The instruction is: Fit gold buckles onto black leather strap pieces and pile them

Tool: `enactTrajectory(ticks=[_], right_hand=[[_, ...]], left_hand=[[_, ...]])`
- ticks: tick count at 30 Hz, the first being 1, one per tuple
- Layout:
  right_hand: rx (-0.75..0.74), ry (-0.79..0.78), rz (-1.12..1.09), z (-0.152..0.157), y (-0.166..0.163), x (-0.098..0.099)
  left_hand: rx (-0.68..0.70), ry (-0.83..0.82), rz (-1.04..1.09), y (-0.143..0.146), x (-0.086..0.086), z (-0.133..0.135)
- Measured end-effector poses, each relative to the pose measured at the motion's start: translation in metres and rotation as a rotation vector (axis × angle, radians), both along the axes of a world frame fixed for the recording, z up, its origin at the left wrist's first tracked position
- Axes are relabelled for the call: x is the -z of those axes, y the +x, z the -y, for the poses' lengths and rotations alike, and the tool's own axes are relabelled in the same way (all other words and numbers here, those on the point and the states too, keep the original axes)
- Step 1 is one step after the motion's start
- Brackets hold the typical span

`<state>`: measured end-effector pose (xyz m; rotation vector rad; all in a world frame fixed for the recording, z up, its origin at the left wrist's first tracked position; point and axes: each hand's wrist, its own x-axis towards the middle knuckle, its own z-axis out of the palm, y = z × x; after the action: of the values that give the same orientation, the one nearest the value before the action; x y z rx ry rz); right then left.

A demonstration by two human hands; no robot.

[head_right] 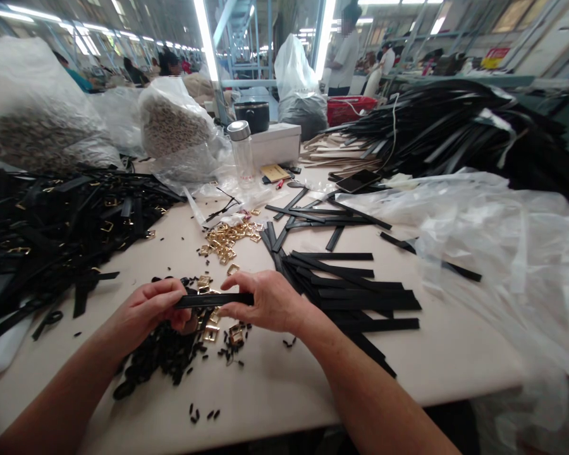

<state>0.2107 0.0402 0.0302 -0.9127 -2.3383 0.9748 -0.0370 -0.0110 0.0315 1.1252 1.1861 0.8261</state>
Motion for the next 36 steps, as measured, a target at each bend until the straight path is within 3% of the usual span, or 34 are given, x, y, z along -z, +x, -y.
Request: enactTrajectory(ticks=[5,14,21,27,36], right_hand=[[-0.001,0.081,-0.013,0.002,-0.004,0.005],[0.050,0.494,0.125,0.003,-0.008,0.017],[0.219,0.422,0.017,0.001,-0.007,0.016],[0.263,0.377,-0.016,0.001,-0.008,0.016],[0.263,0.371,-0.029,0.001,-0.008,0.017]], left_hand=[[0.009,-0.027,0.011,0.004,0.004,0.000],[-0.172,-0.061,0.116,0.017,0.008,0.001],[-0.157,-0.027,0.151,0.018,0.011,0.004],[-0.215,0.008,0.108,0.021,0.007,0.007],[-0.179,0.078,0.092,0.023,0.004,0.009]])
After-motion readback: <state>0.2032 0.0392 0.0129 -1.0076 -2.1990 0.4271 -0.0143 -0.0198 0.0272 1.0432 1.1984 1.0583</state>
